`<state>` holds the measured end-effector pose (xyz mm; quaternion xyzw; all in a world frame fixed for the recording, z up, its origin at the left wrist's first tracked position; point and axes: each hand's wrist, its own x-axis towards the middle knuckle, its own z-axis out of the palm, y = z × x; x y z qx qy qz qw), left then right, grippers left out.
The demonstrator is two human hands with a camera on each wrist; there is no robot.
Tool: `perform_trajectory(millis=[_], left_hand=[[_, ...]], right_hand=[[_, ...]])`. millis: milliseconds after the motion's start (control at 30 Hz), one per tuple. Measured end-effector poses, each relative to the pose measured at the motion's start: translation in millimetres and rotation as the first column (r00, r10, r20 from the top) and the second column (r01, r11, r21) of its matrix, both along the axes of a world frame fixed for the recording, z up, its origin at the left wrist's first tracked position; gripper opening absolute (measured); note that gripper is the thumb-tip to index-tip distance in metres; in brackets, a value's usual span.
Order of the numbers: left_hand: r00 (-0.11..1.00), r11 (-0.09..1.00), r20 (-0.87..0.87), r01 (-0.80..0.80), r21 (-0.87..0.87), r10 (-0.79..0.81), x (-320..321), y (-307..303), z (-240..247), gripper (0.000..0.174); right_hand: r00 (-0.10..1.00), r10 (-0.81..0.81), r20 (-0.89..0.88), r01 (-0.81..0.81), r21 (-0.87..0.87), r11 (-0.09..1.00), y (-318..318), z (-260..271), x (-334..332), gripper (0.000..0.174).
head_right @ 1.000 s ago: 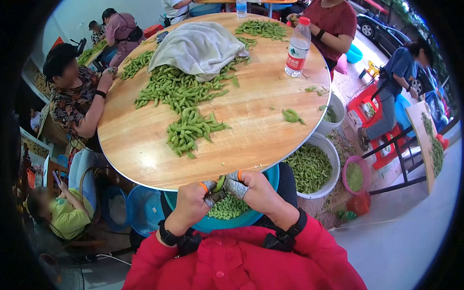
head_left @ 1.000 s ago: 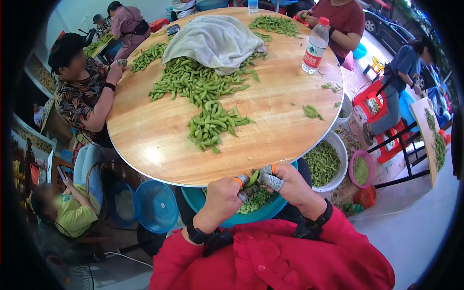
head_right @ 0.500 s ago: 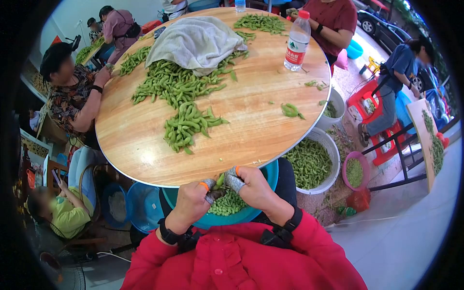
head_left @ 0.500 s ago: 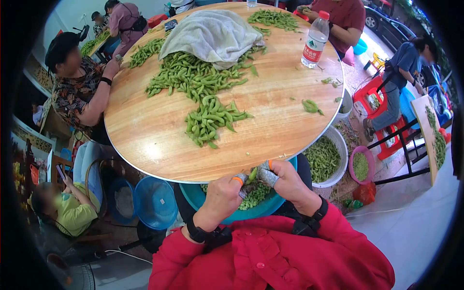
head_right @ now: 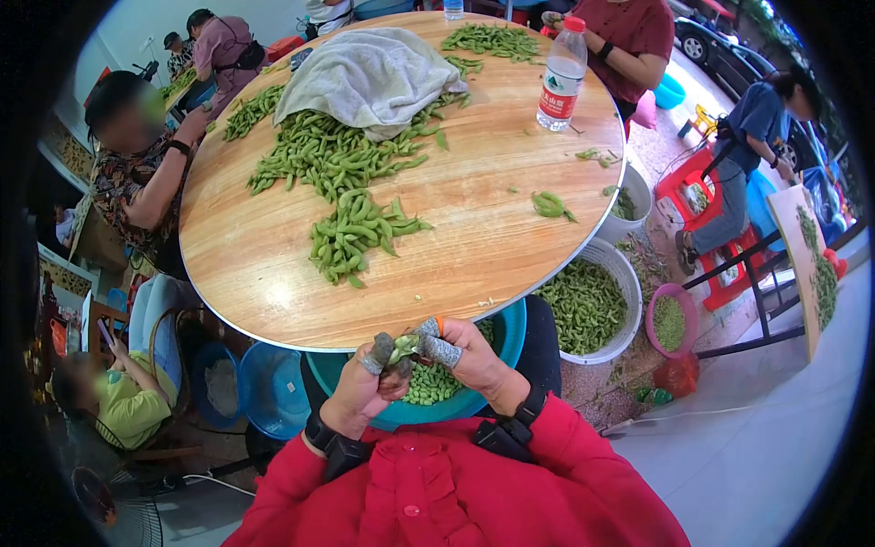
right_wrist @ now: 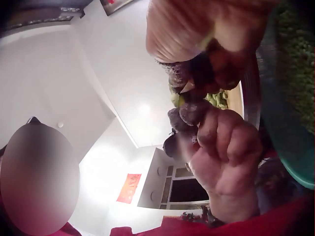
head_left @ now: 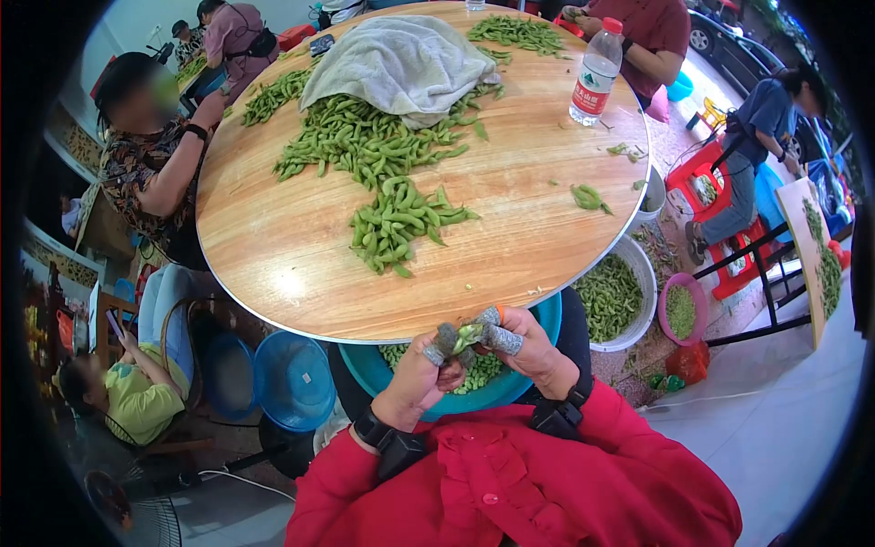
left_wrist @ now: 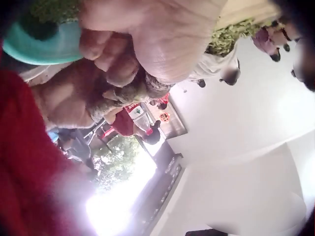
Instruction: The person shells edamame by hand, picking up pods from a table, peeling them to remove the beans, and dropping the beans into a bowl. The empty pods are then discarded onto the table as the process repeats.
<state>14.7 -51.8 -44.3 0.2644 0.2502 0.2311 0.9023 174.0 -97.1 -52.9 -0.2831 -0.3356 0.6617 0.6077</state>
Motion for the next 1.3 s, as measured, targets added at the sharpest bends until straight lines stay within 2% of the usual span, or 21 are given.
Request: perform_trajectory(millis=[33,67,133,167,200,267,333,367,467,567,667,733,767,867,967,1033,1067,1133,1167,1267,1300], left_hand=[[1.0,1.0,0.011,-0.004,0.002,0.004,2.6,-0.7,4.1,0.029],[1.0,1.0,0.022,-0.009,0.004,0.009,4.0,-0.8,6.3,0.033],[0.996,0.996,-0.086,0.007,0.084,0.0,1.0,2.6,6.9,0.029],[0.99,0.992,-0.139,0.018,0.124,-0.001,0.1,3.8,7.0,0.028],[0.977,0.944,-0.201,0.004,0.329,0.066,2.4,2.5,5.8,0.025],[0.933,0.723,-0.273,0.021,0.691,0.235,8.2,-0.7,2.2,0.02],[0.944,0.705,-0.275,0.07,0.706,0.182,4.6,3.5,0.3,0.016],[0.948,0.695,-0.278,0.094,0.713,0.156,2.9,4.9,0.4,0.015],[0.972,0.814,-0.21,0.039,0.58,0.103,3.5,1.8,7.2,0.015],[0.949,0.769,-0.307,0.148,0.622,0.066,-2.1,2.7,8.5,0.016],[0.959,0.9,-0.281,0.092,0.427,0.035,-4.1,4.1,1.7,0.018],[0.932,0.762,-0.349,0.153,0.629,0.101,-0.2,1.6,12.0,0.017],[0.916,0.676,-0.375,0.187,0.713,0.142,0.8,0.4,15.4,0.017],[0.862,0.613,-0.467,0.264,0.745,0.196,-0.1,2.4,11.9,0.013],[0.886,0.616,-0.418,0.219,0.757,0.199,-1.4,3.6,2.9,0.01],[0.874,0.66,-0.447,0.224,0.717,0.19,0.3,3.7,5.0,0.008],[0.866,0.684,-0.464,0.227,0.693,0.184,0.7,2.7,5.7,0.008],[0.875,0.661,-0.439,0.209,0.72,0.201,3.0,2.8,7.4,0.01],[0.88,0.65,-0.427,0.2,0.733,0.21,3.5,1.5,7.0,0.011],[0.935,0.725,-0.293,0.059,0.686,0.201,3.5,-1.1,-15.5,0.018],[0.924,0.758,-0.341,0.098,0.645,0.171,2.3,-2.2,-13.8,0.02]], right_hand=[[1.0,0.005,-0.022,-0.005,-0.006,1.0,-0.2,0.1,-0.5,0.02],[0.999,0.013,0.039,-0.012,-0.022,1.0,-0.6,-0.2,1.2,0.018],[0.986,0.03,0.161,-0.022,-0.053,0.998,-0.7,-0.6,7.6,0.015],[0.959,0.015,0.283,-0.002,-0.047,0.999,-1.1,1.9,9.4,0.013],[0.916,0.0,0.401,0.017,-0.04,0.999,-2.2,7.0,10.9,0.012],[0.796,-0.056,0.603,0.051,0.025,0.998,-3.0,20.7,10.7,0.009],[0.645,-0.144,0.751,0.065,0.134,0.989,-3.9,35.0,8.5,0.008],[0.651,-0.147,0.745,0.053,0.149,0.987,-3.4,36.8,8.3,0.008],[0.697,-0.121,0.707,0.02,0.149,0.989,-2.8,37.5,11.0,0.007],[0.778,-0.031,0.628,-0.014,0.067,0.998,-1.0,29.2,12.0,0.007],[0.808,0.027,0.589,-0.025,-0.012,1.0,-0.6,24.2,11.6,0.006],[0.811,0.057,0.582,-0.013,-0.08,0.997,-0.2,23.5,12.3,0.005],[0.777,0.021,0.629,0.011,-0.047,0.999,-0.4,26.5,11.0,0.004],[0.696,-0.052,0.716,0.043,0.031,0.999,-0.4,34.0,7.7,0.002],[0.678,-0.07,0.732,0.031,0.066,0.997,0.8,25.8,7.4,0.002],[0.661,-0.1,0.744,0.043,0.096,0.994,0.8,22.1,4.2,0.003],[0.626,-0.115,0.771,0.044,0.113,0.993,0.2,21.5,3.5,0.003],[0.55,-0.143,0.823,0.042,0.144,0.989,0.4,22.5,4.3,0.004],[0.563,-0.146,0.814,0.062,0.135,0.989,0.4,23.8,3.7,0.004],[0.605,-0.152,0.782,0.097,0.117,0.988,0.3,25.3,1.7,0.004],[0.623,-0.148,0.768,0.091,0.117,0.989,-0.5,22.7,1.2,0.004]])
